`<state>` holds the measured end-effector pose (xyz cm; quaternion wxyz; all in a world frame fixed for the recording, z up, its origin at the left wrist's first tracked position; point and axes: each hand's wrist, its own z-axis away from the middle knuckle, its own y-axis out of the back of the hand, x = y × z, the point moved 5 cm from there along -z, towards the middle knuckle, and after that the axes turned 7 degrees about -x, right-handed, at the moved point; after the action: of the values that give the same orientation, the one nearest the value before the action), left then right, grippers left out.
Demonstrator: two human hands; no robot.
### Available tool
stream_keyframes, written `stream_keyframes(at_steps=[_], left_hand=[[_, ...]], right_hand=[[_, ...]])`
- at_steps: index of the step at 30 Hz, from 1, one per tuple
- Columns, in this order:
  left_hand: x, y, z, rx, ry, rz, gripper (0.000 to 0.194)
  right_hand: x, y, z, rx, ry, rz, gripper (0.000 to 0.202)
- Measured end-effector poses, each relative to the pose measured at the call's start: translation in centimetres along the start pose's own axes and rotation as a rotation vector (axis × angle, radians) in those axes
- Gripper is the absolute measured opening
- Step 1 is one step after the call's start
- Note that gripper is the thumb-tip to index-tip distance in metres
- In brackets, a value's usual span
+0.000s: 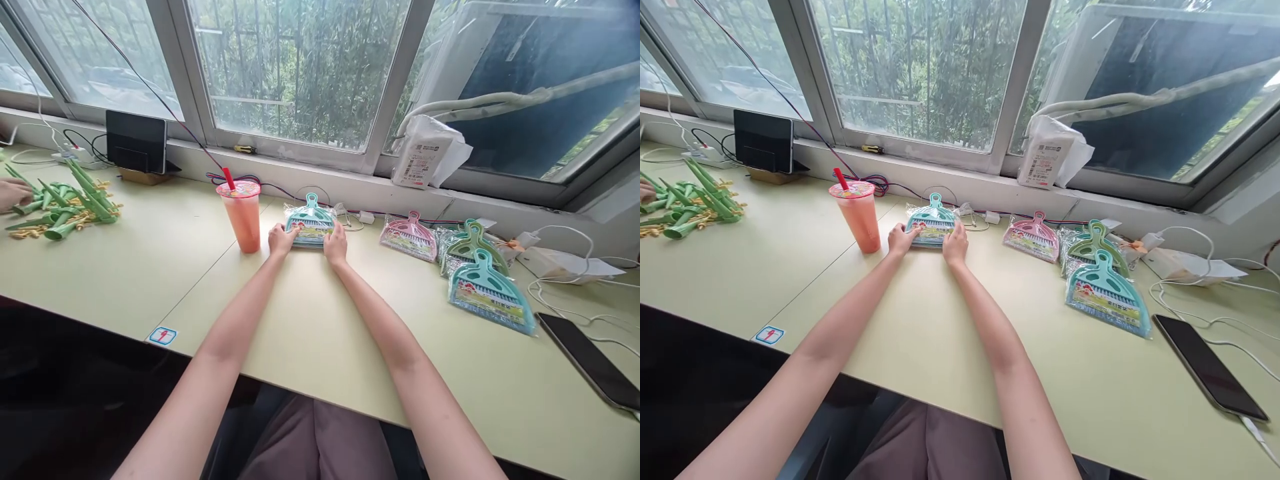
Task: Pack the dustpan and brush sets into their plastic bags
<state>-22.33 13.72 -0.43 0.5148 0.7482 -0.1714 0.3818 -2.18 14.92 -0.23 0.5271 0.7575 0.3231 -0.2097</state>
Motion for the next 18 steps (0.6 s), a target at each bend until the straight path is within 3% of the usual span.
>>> stream_keyframes(at_steps=[6, 8, 11, 13, 15, 18], left_hand=[[0.4, 0.0, 1.1, 0.003, 0.015, -0.020, 0.038], [0.6, -0.1, 1.3, 0.005, -0.006, -0.038, 0.036], [0.8, -0.3, 1.5, -0.008, -0.028, -0.056, 0.036], [0.9, -0.4, 1.6, -0.022, -0.032, -0.068, 0.038], [1.0, -0.3, 1.8, -0.031, -0.029, -0.085, 0.039], [1.8, 0.9, 2.8, 0.124, -0.067, -0.118, 0.046]], right_hand=[[0.5, 0.3, 0.3, -0.038, -0.046, 0.043, 0.052], [0.0, 0.9, 0.9, 0.010, -0.053, 0.138, 0.051], [-2.0, 1.6, 2.1, 0.117, 0.114, 0.327, 0.049], [-3.7, 1.1, 2.8, 0.050, 0.326, 0.425, 0.045], [-4.6, 0.0, 3.4, -0.109, 0.468, 0.488, 0.043], [-4.7, -1.0, 3.6, -0.231, 0.498, 0.511, 0.045]])
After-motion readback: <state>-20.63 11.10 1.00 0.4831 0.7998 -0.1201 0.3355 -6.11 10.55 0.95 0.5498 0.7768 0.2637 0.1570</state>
